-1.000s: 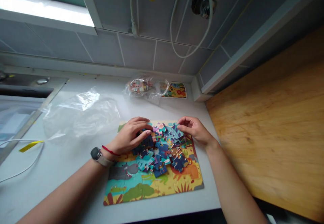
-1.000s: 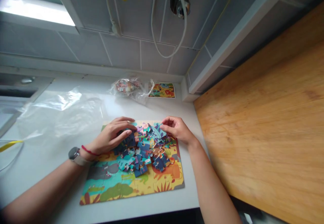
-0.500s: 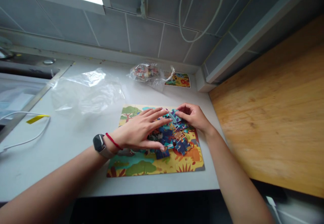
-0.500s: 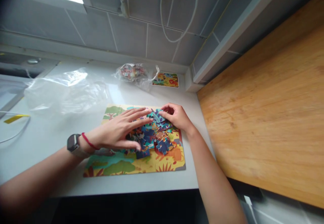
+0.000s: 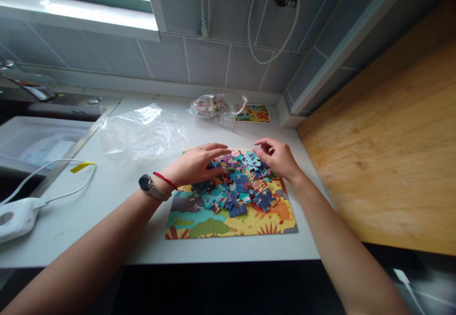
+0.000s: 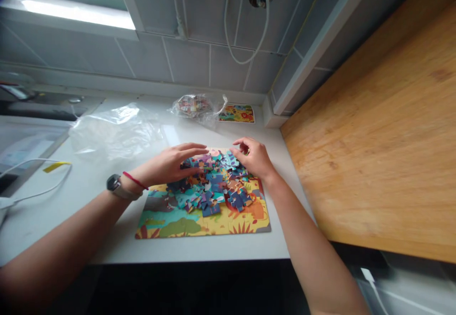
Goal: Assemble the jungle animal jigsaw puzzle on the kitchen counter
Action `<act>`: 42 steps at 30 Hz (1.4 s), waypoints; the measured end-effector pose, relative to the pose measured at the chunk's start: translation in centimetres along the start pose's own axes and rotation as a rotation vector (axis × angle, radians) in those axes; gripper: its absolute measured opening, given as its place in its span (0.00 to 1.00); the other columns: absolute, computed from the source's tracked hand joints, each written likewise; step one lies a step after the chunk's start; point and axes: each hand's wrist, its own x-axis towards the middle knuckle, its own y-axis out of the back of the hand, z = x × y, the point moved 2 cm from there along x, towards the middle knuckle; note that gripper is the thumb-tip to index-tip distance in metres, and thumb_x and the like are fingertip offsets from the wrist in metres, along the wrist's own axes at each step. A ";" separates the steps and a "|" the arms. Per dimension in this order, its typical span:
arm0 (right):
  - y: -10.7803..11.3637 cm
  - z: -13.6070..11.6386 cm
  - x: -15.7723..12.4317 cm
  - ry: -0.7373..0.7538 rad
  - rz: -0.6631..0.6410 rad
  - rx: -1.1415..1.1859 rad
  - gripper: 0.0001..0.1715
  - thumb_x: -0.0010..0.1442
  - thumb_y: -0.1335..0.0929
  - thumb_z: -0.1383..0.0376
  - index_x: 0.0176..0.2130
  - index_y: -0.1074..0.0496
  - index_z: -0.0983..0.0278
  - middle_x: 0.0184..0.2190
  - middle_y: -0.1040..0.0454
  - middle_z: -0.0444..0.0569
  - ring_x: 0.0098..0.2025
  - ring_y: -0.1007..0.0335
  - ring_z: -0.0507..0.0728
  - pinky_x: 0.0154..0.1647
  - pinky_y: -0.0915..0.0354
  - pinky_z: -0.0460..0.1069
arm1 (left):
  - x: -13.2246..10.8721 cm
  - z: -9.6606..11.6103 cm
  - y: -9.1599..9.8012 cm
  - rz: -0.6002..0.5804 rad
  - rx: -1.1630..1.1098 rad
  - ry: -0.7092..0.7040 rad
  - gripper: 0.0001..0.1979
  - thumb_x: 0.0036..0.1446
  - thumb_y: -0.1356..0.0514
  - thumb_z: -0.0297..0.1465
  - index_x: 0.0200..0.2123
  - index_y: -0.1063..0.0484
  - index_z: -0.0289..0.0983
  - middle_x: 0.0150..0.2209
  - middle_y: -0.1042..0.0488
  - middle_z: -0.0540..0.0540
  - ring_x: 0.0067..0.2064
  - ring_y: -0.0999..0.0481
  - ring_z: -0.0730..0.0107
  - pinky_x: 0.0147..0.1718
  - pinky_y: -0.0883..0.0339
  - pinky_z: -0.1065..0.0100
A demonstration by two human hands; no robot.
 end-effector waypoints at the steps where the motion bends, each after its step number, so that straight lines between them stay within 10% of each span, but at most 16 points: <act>1: -0.1 -1.0 -0.3 0.079 -0.032 -0.033 0.24 0.63 0.27 0.48 0.49 0.20 0.61 0.41 0.22 0.52 0.44 0.25 0.61 0.49 0.29 0.56 | 0.0 -0.7 0.2 0.006 0.021 0.003 0.26 0.69 0.39 0.45 0.64 0.29 0.40 0.64 0.28 0.35 0.64 0.27 0.49 0.63 0.31 0.48; 5: -2.2 -4.6 -2.3 0.345 -0.350 -0.196 0.50 0.54 0.23 0.40 0.68 0.33 0.53 0.73 0.40 0.54 0.74 0.48 0.71 0.74 0.48 0.67 | 0.0 -2.4 0.3 0.007 0.040 -0.019 0.23 0.66 0.35 0.44 0.58 0.24 0.38 0.60 0.25 0.35 0.62 0.26 0.49 0.62 0.30 0.47; 10: -4.4 -5.2 -3.4 0.325 -0.583 -0.273 0.60 0.55 0.25 0.37 0.74 0.41 0.58 0.77 0.51 0.58 0.79 0.61 0.74 0.77 0.59 0.71 | -0.1 -2.1 0.3 -0.014 0.024 -0.021 0.13 0.67 0.42 0.27 0.51 0.21 0.39 0.58 0.23 0.38 0.59 0.23 0.55 0.60 0.28 0.50; 18: -1.8 -2.5 -2.0 0.270 -0.509 -0.276 0.48 0.56 0.22 0.44 0.69 0.33 0.50 0.74 0.41 0.52 0.76 0.50 0.74 0.75 0.53 0.73 | -0.1 -2.0 0.9 -0.046 0.040 0.027 0.24 0.54 0.47 0.16 0.44 0.17 0.42 0.57 0.22 0.45 0.56 0.21 0.60 0.59 0.27 0.55; 31: -1.1 -3.0 -1.2 0.216 -0.243 -0.161 0.18 0.69 0.30 0.54 0.53 0.18 0.58 0.54 0.20 0.55 0.60 0.26 0.67 0.65 0.34 0.65 | 0.0 -0.6 0.6 -0.008 0.090 -0.044 0.13 0.70 0.42 0.37 0.48 0.21 0.38 0.46 0.20 0.40 0.46 0.21 0.59 0.50 0.28 0.58; 42: -1.4 -2.8 -1.2 0.114 -0.275 -0.138 0.23 0.65 0.28 0.61 0.59 0.22 0.57 0.57 0.23 0.54 0.61 0.27 0.65 0.67 0.36 0.61 | 0.1 0.4 -0.4 -0.010 0.115 -0.060 0.13 0.71 0.44 0.34 0.47 0.19 0.40 0.46 0.20 0.42 0.46 0.22 0.60 0.47 0.28 0.59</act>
